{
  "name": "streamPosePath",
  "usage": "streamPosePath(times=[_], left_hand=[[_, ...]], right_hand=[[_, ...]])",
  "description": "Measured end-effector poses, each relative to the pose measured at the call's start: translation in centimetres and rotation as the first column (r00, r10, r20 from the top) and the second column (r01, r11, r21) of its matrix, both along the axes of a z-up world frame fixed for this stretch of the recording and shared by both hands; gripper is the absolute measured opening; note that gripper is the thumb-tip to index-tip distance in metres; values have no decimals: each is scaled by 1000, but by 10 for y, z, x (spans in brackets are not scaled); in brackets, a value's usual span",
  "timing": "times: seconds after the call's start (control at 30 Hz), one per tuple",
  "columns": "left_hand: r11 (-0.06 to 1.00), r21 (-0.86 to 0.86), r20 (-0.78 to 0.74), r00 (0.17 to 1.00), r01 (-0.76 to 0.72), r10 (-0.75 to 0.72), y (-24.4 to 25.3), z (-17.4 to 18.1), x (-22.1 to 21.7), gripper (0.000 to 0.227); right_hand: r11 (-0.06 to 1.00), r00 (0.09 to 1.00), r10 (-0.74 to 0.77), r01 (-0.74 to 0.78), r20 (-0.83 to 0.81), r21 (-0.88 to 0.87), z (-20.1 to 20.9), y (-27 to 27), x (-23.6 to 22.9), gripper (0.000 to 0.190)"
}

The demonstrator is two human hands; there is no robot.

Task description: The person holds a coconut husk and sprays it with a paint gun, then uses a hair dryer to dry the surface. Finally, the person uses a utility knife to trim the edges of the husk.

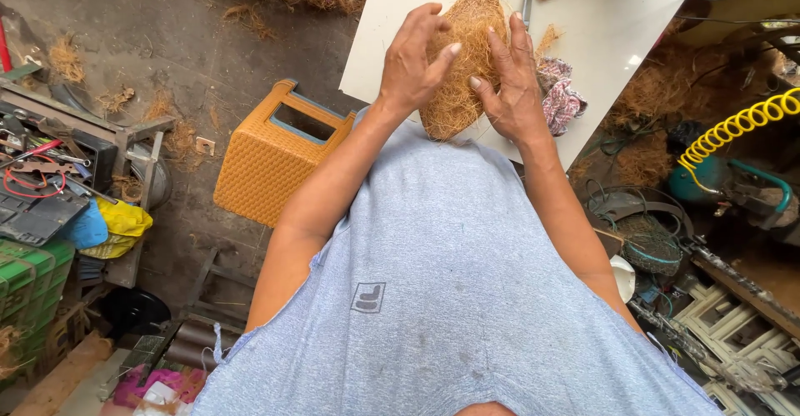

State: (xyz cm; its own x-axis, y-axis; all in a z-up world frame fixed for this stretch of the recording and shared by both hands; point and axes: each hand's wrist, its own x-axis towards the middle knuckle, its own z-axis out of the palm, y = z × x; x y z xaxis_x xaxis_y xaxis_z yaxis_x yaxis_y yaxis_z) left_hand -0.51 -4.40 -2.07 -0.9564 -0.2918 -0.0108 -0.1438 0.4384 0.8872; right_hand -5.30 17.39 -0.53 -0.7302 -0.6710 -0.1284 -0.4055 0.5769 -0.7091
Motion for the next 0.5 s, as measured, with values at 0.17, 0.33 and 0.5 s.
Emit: streamPosePath(times=[0.17,0.33,0.5], left_hand=[[971,-168,-16,984,172,-177,9,-9,-20,43],[988,-83,1,992,126,-127,21,-4,-32,14],[997,49,-96,994,63,-58,24,15,-37,9]], right_hand=[[993,999,-25,29,35,-113,5,1,2,64],[944,919,-229,291,322,-158,47,-19,-2,62],[797,807,-456,558,375,-230,27,-26,-17,43]])
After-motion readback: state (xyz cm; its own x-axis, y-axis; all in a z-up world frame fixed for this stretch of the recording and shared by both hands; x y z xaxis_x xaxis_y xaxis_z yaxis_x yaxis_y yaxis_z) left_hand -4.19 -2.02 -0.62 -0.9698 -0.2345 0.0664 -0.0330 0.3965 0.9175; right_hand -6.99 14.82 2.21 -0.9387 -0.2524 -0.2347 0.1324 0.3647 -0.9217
